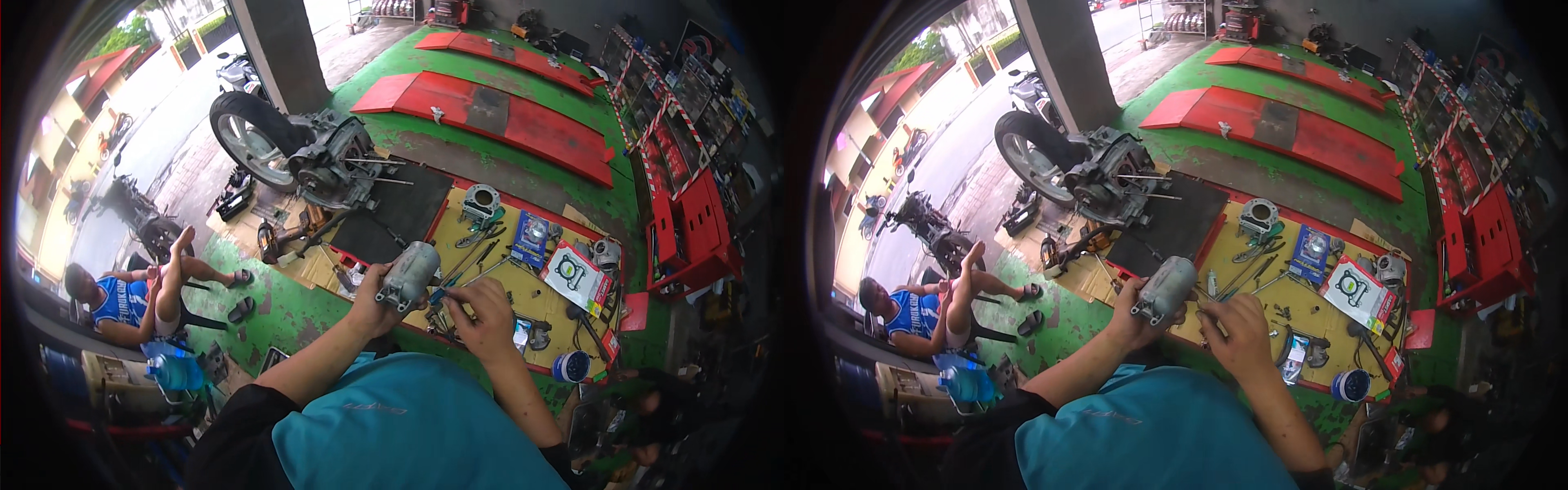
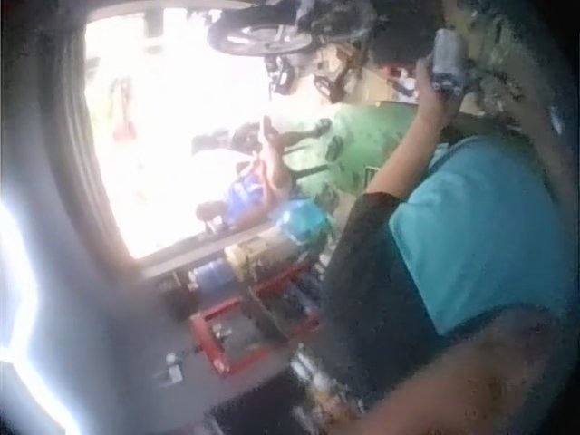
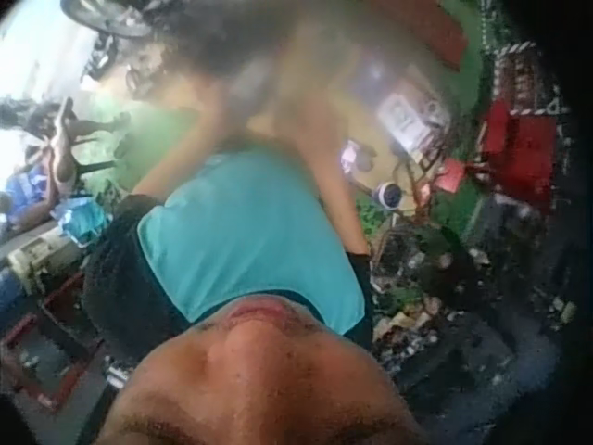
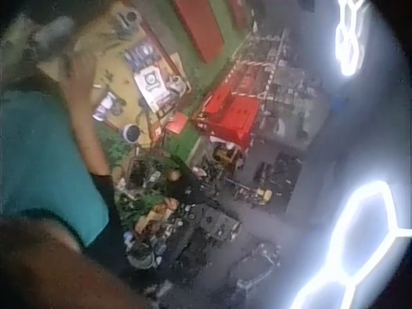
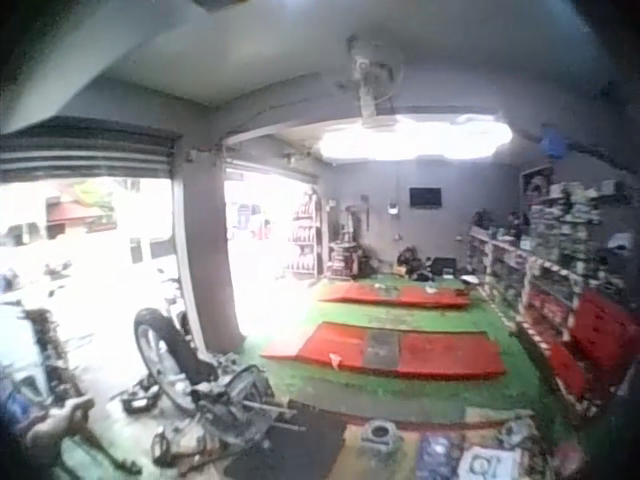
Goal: The person assembles a motorcycle starter motor onto a rear wheel assembly. They attach the motor, connect a black cable, and secure the components using bolts and a wrench. The person also handles a rubber hose and various small fasteners on a workbench.
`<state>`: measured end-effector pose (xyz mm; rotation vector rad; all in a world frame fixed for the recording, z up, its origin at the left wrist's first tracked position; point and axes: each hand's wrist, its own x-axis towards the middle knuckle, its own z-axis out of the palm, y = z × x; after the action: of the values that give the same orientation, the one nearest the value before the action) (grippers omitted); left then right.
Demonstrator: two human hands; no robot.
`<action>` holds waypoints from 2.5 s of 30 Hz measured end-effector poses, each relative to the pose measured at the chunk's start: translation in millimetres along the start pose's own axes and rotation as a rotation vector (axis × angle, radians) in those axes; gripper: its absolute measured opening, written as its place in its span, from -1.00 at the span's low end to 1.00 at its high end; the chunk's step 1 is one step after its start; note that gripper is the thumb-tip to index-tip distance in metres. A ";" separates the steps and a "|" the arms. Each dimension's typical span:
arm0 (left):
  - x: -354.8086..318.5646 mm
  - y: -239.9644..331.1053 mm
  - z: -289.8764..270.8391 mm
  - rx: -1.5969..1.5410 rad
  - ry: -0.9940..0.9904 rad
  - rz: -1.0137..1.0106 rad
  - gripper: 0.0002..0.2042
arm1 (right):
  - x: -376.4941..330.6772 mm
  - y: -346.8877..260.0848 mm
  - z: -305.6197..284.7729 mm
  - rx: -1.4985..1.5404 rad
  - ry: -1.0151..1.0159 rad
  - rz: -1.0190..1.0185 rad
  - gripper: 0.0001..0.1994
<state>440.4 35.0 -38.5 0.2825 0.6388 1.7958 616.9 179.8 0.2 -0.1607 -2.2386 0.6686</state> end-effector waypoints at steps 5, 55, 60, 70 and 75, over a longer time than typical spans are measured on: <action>-3.4 8.8 13.6 0.116 0.026 0.056 -0.37 | -6.9 -8.8 0.6 0.107 -0.049 0.126 -0.75; 39.1 332.8 -203.3 0.442 -0.001 0.350 -0.36 | 277.7 -57.1 320.5 0.036 -0.457 0.075 0.41; 40.0 343.8 -196.0 0.480 0.159 0.349 -0.42 | 294.0 -61.6 325.9 -0.099 -0.465 0.078 0.33; 41.7 378.8 -197.7 0.663 0.121 0.292 -0.35 | 329.6 -50.9 335.3 -0.027 -0.393 0.018 0.25; 58.8 408.1 -214.6 1.119 -0.026 0.355 -0.11 | 350.2 -34.4 340.1 -0.039 -0.445 0.080 0.22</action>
<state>-14.3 -51.4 3.7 1.2196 1.6124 1.5700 134.4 120.3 56.3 -0.1310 -2.6844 0.7615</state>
